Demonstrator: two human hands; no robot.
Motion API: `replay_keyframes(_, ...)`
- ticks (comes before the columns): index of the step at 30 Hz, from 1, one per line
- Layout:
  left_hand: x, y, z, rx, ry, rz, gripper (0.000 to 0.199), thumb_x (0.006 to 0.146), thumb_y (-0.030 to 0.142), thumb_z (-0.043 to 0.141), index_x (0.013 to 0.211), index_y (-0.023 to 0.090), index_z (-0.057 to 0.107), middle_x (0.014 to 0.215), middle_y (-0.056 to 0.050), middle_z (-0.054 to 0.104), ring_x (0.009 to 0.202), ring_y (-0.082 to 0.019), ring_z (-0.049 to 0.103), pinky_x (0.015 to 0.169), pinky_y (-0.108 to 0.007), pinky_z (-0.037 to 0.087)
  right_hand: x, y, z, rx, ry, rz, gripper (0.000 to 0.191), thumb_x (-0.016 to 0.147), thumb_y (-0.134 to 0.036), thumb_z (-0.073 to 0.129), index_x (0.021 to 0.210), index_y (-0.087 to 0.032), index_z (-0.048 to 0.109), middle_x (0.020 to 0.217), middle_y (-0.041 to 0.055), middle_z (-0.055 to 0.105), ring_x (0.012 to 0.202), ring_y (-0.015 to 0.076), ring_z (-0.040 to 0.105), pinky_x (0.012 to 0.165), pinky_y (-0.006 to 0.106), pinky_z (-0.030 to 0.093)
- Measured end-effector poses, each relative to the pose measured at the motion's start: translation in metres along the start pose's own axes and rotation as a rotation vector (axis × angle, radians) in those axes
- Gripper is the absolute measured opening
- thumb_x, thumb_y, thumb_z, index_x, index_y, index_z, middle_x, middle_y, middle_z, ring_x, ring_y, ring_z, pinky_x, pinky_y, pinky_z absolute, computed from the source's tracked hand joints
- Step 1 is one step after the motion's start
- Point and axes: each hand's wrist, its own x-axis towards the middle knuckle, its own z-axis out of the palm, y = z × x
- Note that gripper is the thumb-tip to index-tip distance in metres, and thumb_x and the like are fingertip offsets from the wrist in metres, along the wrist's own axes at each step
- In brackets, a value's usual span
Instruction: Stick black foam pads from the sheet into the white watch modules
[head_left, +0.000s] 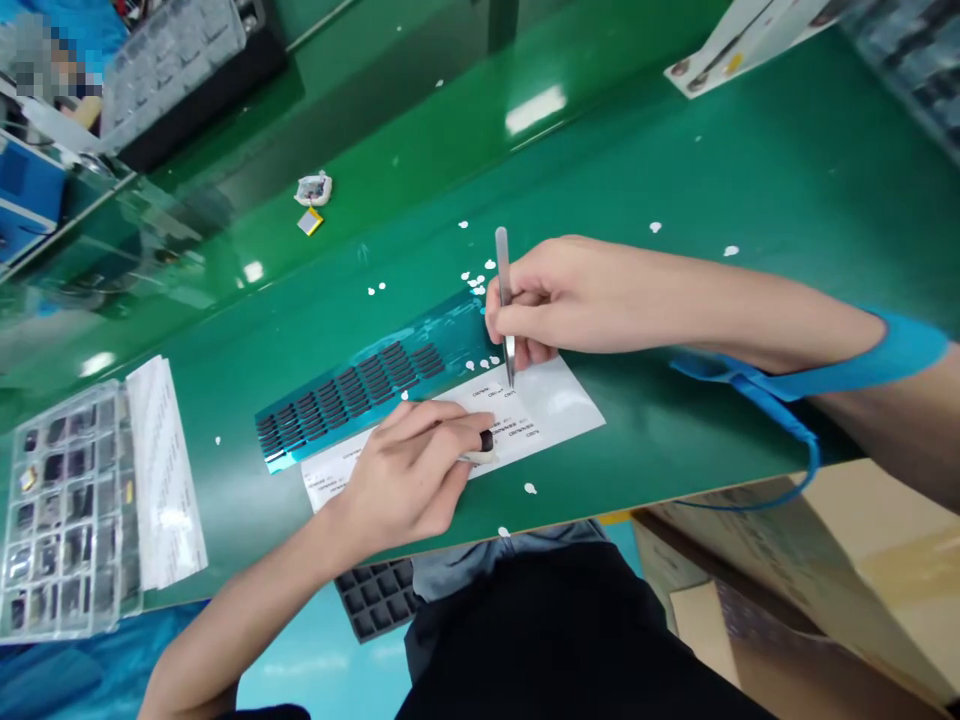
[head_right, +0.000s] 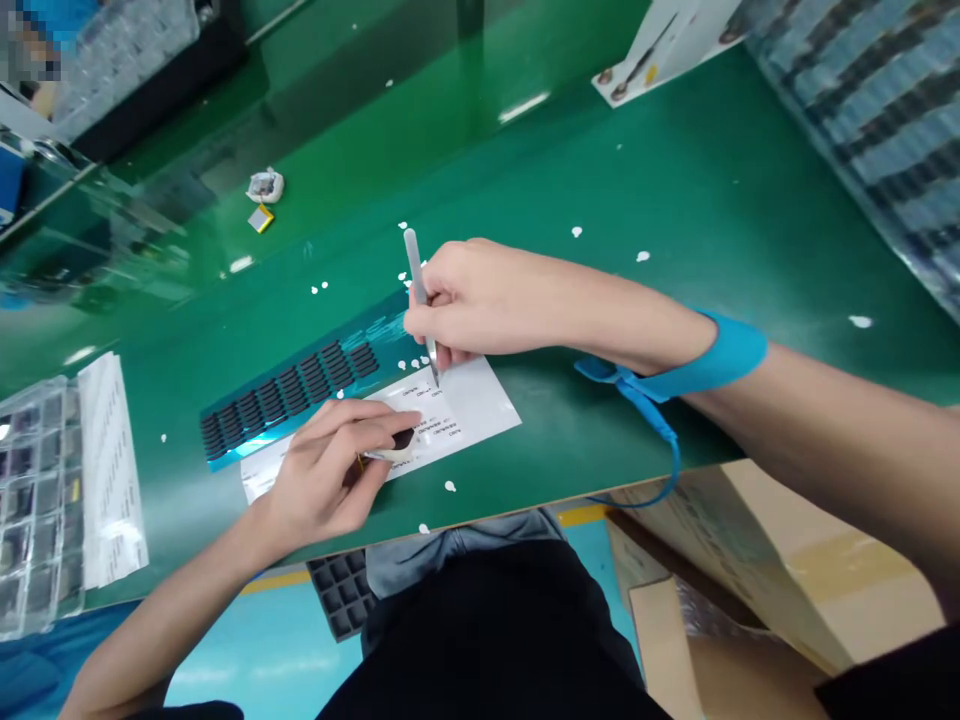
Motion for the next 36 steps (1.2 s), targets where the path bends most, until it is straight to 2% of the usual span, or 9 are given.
replay_keyframes(7,0.002,0.002,0.000,-0.009,-0.010,0.024,0.026,0.099,-0.002,0.057,0.112,0.020,0.059,0.123,-0.008,0.085,0.112,-0.023,0.080,0.082,-0.035,0.055,-0.001,0.000,-0.002,-0.032,-0.043,-0.012,0.023,0.094,-0.022,0.063,0.075,-0.019,0.076,0.068,0.0022,0.071,0.067,0.0188,0.073,0.059,0.030,0.053)
replay_keyframes(13,0.003,0.003,0.001,-0.002,0.005,0.023,0.027,0.099,-0.003,0.057,0.112,0.020,0.060,0.125,-0.009,0.085,0.111,-0.022,0.079,0.083,-0.035,0.056,-0.004,-0.003,-0.004,0.015,-0.126,0.001,0.028,0.100,-0.029,0.067,0.076,-0.018,0.076,0.070,0.0025,0.074,0.066,0.0180,0.073,0.061,0.028,0.056)
replay_keyframes(19,0.000,0.002,0.002,-0.016,-0.011,-0.006,0.027,0.099,-0.001,0.055,0.115,0.020,0.059,0.125,-0.008,0.084,0.110,-0.022,0.079,0.083,-0.037,0.054,-0.001,0.008,-0.012,0.097,-0.258,-0.084,0.054,0.110,-0.061,0.067,0.081,-0.018,0.083,0.076,0.0065,0.076,0.070,0.0190,0.074,0.064,0.031,0.061)
replay_keyframes(23,-0.003,0.002,0.003,-0.029,-0.030,-0.089,0.032,0.102,0.003,0.054,0.128,0.020,0.062,0.118,-0.008,0.083,0.106,-0.022,0.078,0.090,-0.037,0.055,0.002,0.012,-0.014,0.175,-0.236,-0.088,0.058,0.109,-0.064,0.069,0.075,-0.020,0.083,0.072,0.0054,0.076,0.066,0.0159,0.075,0.060,0.027,0.060)
replay_keyframes(27,0.000,-0.003,0.002,-0.003,-0.029,-0.031,0.033,0.101,0.001,0.053,0.127,0.019,0.063,0.118,-0.009,0.083,0.106,-0.022,0.080,0.083,-0.035,0.057,0.001,0.006,-0.018,0.265,-0.168,-0.114,0.057,0.110,-0.061,0.066,0.078,-0.018,0.085,0.077,0.0044,0.079,0.071,0.0121,0.076,0.067,0.024,0.060)
replay_keyframes(29,0.001,-0.004,-0.001,-0.027,0.005,0.057,0.032,0.101,0.000,0.053,0.124,0.020,0.063,0.118,-0.010,0.085,0.105,-0.023,0.081,0.083,-0.036,0.061,-0.001,0.000,-0.017,0.362,-0.086,-0.150,0.053,0.107,-0.063,0.072,0.081,-0.018,0.084,0.079,0.0064,0.081,0.074,0.0135,0.078,0.069,0.024,0.062)
replay_keyframes(32,-0.001,0.002,-0.009,-0.166,0.131,0.099,0.028,0.103,0.003,0.058,0.121,0.023,0.064,0.124,-0.013,0.085,0.109,-0.025,0.084,0.099,-0.044,0.069,-0.004,-0.012,-0.008,0.528,0.043,-0.193,0.056,0.099,-0.071,0.080,0.087,-0.018,0.074,0.080,0.0066,0.081,0.072,0.0153,0.078,0.070,0.024,0.065)
replay_keyframes(34,-0.005,0.008,-0.013,-0.239,0.241,-0.016,0.029,0.101,0.005,0.063,0.122,0.025,0.067,0.126,-0.009,0.086,0.115,-0.025,0.085,0.103,-0.043,0.070,-0.005,-0.018,0.000,0.623,0.066,-0.245,0.059,0.097,-0.076,0.080,0.089,-0.018,0.069,0.078,0.0050,0.080,0.070,0.0146,0.076,0.068,0.024,0.065)
replay_keyframes(36,-0.010,0.011,-0.016,-0.283,0.380,-0.227,0.026,0.102,0.007,0.067,0.118,0.026,0.074,0.120,-0.003,0.087,0.111,-0.023,0.085,0.100,-0.039,0.071,-0.003,-0.019,0.005,0.697,0.077,-0.274,0.058,0.099,-0.074,0.078,0.091,-0.018,0.066,0.078,0.0041,0.079,0.069,0.0136,0.075,0.068,0.023,0.063)
